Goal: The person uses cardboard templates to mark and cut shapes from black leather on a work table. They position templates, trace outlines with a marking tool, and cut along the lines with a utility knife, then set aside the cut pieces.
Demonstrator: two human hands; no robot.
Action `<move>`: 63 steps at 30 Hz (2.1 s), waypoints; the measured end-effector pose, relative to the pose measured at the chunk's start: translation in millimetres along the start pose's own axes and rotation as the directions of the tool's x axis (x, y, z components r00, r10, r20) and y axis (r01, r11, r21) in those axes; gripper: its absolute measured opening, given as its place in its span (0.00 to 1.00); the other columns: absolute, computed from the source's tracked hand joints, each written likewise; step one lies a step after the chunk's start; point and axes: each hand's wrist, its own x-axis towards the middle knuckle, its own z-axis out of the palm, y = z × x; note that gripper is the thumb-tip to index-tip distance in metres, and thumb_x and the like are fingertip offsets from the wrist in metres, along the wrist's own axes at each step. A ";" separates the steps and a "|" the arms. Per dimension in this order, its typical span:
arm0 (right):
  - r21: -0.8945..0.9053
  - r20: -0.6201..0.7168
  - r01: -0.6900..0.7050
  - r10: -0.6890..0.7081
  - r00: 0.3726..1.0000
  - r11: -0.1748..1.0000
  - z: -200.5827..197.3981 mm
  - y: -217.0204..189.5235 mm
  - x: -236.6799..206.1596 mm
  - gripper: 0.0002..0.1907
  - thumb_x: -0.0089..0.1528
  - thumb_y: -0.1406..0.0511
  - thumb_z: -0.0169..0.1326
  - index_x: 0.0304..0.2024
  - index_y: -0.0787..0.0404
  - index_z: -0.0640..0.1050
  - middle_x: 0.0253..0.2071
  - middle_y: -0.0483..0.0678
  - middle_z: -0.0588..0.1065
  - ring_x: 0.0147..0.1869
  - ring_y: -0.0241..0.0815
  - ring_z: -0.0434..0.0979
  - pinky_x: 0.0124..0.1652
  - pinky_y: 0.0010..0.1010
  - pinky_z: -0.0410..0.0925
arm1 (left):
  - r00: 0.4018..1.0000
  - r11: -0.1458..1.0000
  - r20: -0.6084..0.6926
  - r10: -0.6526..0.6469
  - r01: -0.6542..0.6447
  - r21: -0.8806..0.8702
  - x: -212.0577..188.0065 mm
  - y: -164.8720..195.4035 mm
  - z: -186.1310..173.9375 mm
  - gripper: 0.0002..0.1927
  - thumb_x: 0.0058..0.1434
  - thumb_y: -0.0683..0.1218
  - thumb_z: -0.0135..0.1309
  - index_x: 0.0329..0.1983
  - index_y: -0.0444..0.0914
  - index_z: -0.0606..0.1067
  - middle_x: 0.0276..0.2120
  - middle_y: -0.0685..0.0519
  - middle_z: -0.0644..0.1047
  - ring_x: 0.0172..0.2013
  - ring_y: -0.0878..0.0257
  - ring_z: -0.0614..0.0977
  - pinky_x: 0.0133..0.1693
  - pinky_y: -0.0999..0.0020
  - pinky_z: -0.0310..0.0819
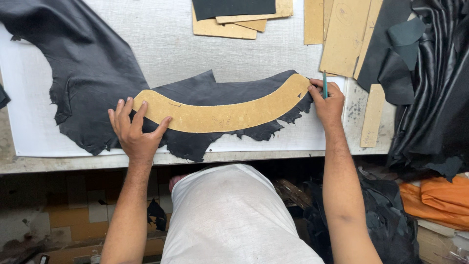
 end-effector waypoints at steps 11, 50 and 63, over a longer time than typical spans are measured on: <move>0.332 0.320 -0.134 0.022 0.947 0.934 58.6 -84.2 -3.8 0.18 0.73 0.65 0.50 0.65 0.59 0.75 0.38 0.43 0.73 0.34 0.29 0.71 0.29 0.20 0.67 | 0.999 0.998 0.010 -0.030 0.031 -0.048 -0.5 23.8 -23.9 0.36 0.57 0.62 0.68 0.64 0.40 0.74 0.67 0.39 0.66 0.70 0.44 0.63 0.70 0.37 0.52; 0.044 0.716 0.818 -0.589 0.374 0.573 237.0 -308.4 -19.8 0.17 0.62 0.67 0.59 0.54 0.53 0.81 0.39 0.47 0.76 0.43 0.50 0.74 0.40 0.41 0.71 | 0.899 0.958 0.344 -0.271 0.217 0.188 19.7 48.0 -41.0 0.66 0.44 0.77 0.61 0.74 0.32 0.55 0.73 0.36 0.51 0.71 0.44 0.56 0.65 0.30 0.50; -0.100 0.702 0.812 -0.538 0.468 0.575 104.2 -177.2 -25.6 0.25 0.56 0.70 0.59 0.57 0.52 0.81 0.38 0.42 0.75 0.38 0.47 0.70 0.35 0.34 0.70 | 0.839 0.909 0.442 -0.318 0.138 0.393 47.5 82.1 -38.0 0.66 0.44 0.79 0.58 0.71 0.29 0.59 0.71 0.31 0.55 0.69 0.40 0.60 0.56 0.27 0.63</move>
